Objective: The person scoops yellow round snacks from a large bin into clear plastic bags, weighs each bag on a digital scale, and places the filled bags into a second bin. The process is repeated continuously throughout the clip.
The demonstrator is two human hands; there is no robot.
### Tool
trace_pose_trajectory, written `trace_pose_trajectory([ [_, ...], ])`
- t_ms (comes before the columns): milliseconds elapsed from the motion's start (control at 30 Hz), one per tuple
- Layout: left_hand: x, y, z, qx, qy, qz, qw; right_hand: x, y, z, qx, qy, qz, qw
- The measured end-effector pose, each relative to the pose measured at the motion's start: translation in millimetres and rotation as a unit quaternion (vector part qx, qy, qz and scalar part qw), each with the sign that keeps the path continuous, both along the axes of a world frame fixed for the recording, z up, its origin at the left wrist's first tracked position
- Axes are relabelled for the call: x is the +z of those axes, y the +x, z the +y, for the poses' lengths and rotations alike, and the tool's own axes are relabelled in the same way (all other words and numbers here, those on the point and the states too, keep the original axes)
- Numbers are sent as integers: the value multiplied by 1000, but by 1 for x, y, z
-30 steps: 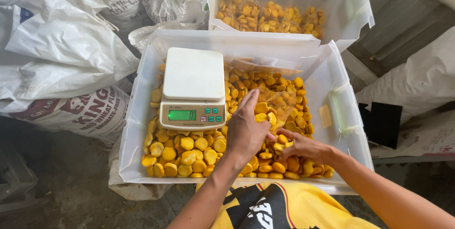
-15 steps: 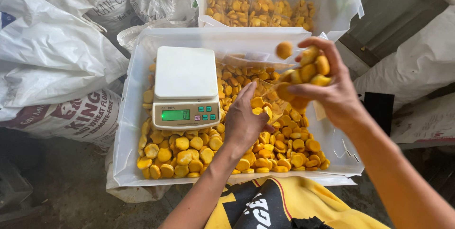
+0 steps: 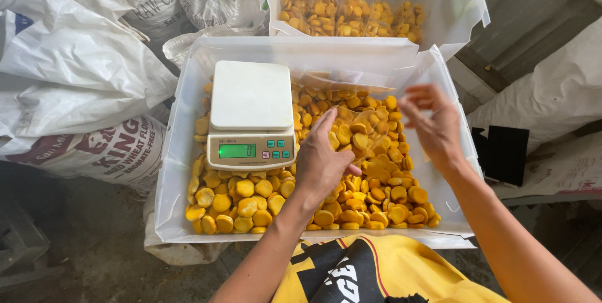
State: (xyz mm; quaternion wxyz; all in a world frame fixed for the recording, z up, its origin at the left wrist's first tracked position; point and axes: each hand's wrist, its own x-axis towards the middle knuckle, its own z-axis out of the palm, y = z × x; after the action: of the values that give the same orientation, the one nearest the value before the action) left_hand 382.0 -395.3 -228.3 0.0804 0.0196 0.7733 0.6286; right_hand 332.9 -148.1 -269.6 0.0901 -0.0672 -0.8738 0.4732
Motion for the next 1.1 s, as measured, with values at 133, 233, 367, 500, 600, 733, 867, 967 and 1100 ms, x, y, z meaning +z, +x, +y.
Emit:
trace_pose_trajectory([
  [133, 7, 3, -1, -5, 6, 8, 1000, -86, 8, 14, 218, 167, -200, 940],
  [233, 5, 4, -2, 0, -9, 31, 999, -119, 35, -2, 275, 311, -297, 860],
  [367, 1, 4, -1, 5, 13, 43, 999, -100, 56, -32, 363, 242, -315, 843],
  [500, 2, 4, 1, 0, 8, 32, 999, -60, 68, -47, 337, 110, -419, 836],
  [600, 4, 3, 3, -1, 23, 6, 1000, -49, 74, -48, 339, -31, -430, 836],
  [733, 2, 1, 2, -3, 21, 10, 1000, -49, 73, -45, 371, -250, -382, 809],
  [867, -2, 0, -3, -7, -2, 27, 1000, -24, 68, -37, 267, -423, -461, 733],
  [967, -2, 0, -3, 11, -5, 113, 994, 22, 61, -28, 266, -492, -384, 735],
  [1100, 2, 2, 1, 2, 41, -4, 999, 91, 47, -22, 247, -484, -226, 809],
])
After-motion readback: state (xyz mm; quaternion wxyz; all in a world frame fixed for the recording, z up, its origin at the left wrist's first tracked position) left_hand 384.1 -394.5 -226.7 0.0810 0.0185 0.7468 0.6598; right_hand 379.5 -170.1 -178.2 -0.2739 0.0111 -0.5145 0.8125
